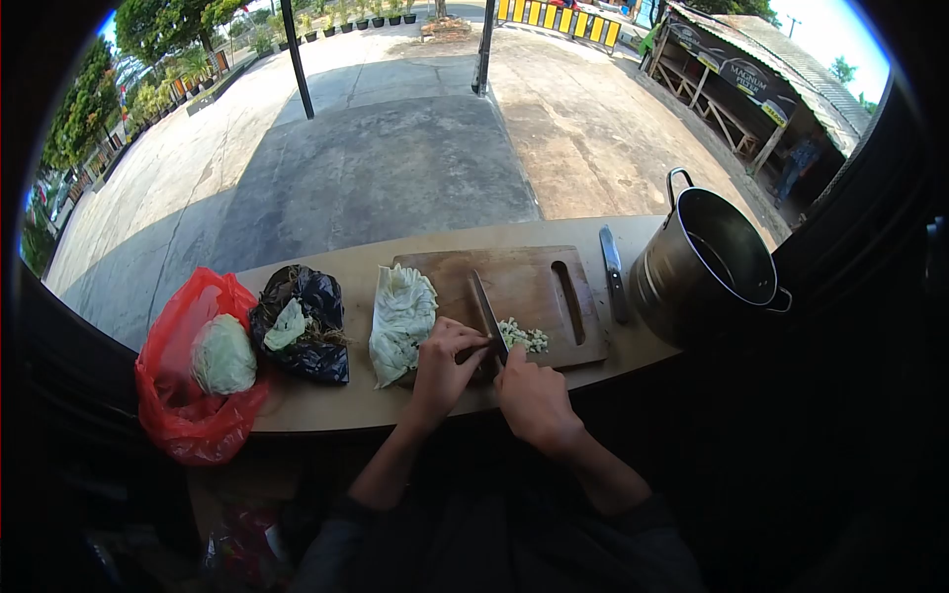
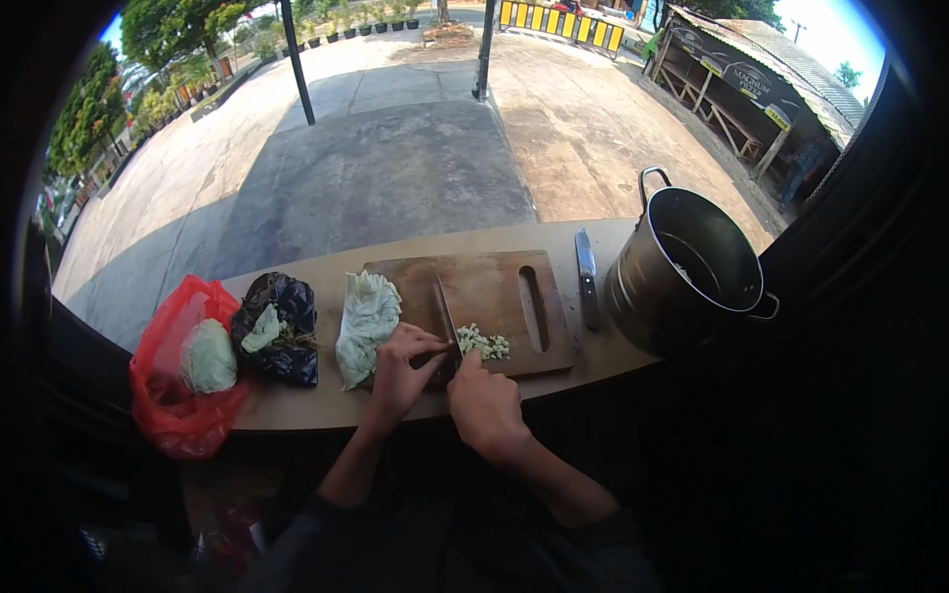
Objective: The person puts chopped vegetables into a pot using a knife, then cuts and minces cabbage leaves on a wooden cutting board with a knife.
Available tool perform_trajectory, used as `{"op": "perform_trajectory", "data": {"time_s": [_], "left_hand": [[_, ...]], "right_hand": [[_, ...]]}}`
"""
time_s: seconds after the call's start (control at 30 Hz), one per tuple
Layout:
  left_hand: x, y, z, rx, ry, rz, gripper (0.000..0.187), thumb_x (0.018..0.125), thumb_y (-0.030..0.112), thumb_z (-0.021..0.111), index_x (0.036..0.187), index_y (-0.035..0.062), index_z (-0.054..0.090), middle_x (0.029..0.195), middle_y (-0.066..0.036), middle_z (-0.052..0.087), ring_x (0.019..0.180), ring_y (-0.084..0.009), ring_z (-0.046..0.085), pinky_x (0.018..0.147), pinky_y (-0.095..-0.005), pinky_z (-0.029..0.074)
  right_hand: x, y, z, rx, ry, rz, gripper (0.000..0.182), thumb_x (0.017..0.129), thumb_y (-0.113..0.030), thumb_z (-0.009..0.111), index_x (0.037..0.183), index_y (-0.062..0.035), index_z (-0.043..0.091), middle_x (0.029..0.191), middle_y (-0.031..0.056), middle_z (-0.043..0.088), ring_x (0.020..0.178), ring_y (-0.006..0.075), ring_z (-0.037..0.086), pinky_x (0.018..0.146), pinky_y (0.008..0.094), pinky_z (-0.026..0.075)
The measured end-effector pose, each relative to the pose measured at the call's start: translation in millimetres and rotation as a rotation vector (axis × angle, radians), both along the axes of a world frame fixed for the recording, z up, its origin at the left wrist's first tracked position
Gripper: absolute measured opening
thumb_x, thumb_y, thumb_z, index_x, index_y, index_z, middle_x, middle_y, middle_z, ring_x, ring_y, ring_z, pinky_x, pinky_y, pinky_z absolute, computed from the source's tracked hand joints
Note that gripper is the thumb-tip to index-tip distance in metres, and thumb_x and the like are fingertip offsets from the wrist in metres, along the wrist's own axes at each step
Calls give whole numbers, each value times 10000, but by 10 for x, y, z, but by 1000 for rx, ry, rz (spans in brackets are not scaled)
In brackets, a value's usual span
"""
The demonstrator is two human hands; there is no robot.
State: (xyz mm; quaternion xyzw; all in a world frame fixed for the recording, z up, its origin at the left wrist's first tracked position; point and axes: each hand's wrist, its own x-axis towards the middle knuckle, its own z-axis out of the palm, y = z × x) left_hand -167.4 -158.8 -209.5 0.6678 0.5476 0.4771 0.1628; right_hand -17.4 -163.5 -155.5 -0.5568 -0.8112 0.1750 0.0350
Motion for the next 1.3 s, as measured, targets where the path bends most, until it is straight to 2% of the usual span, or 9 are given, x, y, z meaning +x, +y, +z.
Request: {"op": "perform_trajectory", "data": {"time_s": [0.13, 0.23, 0.3, 0.5, 0.63, 0.73, 0.93, 1.13, 1.3], "left_hand": [[-4, -15, -21, -7, -8, -6, 177, 728, 19, 748, 906, 19, 744, 896, -88, 705, 911, -245, 598, 805, -349, 501], [26, -29, 3, 32, 35, 1, 168, 734, 30, 748, 901, 18, 742, 899, -87, 699, 907, -251, 599, 812, -355, 499], [37, -60, 21, 56, 69, 10, 163, 738, 37, 748, 899, 18, 742, 902, -87, 696, 904, -254, 600, 817, -357, 497], [22, -70, 35, 41, 70, 13, 151, 750, 47, 747, 898, 23, 740, 903, -93, 699, 906, -258, 622, 819, -358, 504], [46, -64, 9, -46, -37, 51, 191, 727, 12, 749, 917, 26, 746, 904, -103, 714, 879, -233, 668, 792, -337, 520], [58, -92, 26, -44, -54, 66, 181, 730, 5, 744, 909, 31, 744, 881, -101, 711, 860, -234, 668, 771, -338, 529], [20, -71, 14, -43, -48, 28, 179, 732, -4, 737, 908, 26, 740, 885, -104, 710, 861, -235, 667, 769, -332, 532], [14, -115, 11, 62, 37, 1, 192, 739, -2, 733, 930, 23, 741, 893, -108, 714, 880, -226, 666, 775, -321, 529], [67, -156, 7, -4, -22, 39, 179, 766, 5, 718, 945, 7, 727, 907, -115, 703, 896, -238, 647, 802, -343, 523]], "right_hand": [[-113, 91, -107, 6, 12, -62, 242, 937, -230, 510, 968, 4, 457, 745, 228, 671, 730, 402, 681, 690, 493, 537], [-24, 268, -70, 1, 91, 12, 240, 964, -218, 455, 982, 21, 460, 758, 252, 653, 750, 441, 651, 710, 527, 509], [81, 334, -14, 11, 62, 105, 261, 946, -227, 486, 1013, 25, 481, 810, 236, 673, 799, 407, 675, 726, 486, 533], [200, 235, 177, -49, 18, 154, 283, 953, -229, 473, 1024, 44, 488, 867, 247, 669, 876, 401, 666, 773, 488, 524], [223, 153, 273, -33, -32, 210, 279, 951, -229, 477, 1014, 43, 484, 859, 248, 671, 860, 400, 671, 760, 487, 528], [177, 39, 143, -29, -10, 160, 254, 967, -224, 440, 982, 29, 461, 761, 253, 645, 755, 445, 647, 714, 530, 510], [-80, 158, -86, -22, 17, -16, 241, 929, -216, 522, 995, 10, 470, 796, 235, 674, 798, 402, 680, 730, 481, 534], [79, 311, 17, 64, 64, 127, 256, 933, -212, 515, 1006, 32, 486, 811, 216, 680, 802, 406, 677, 729, 477, 533], [129, 28, 210, -48, -46, 152, 266, 941, -215, 499, 1005, 44, 485, 837, 234, 675, 813, 407, 677, 736, 480, 537]]}}
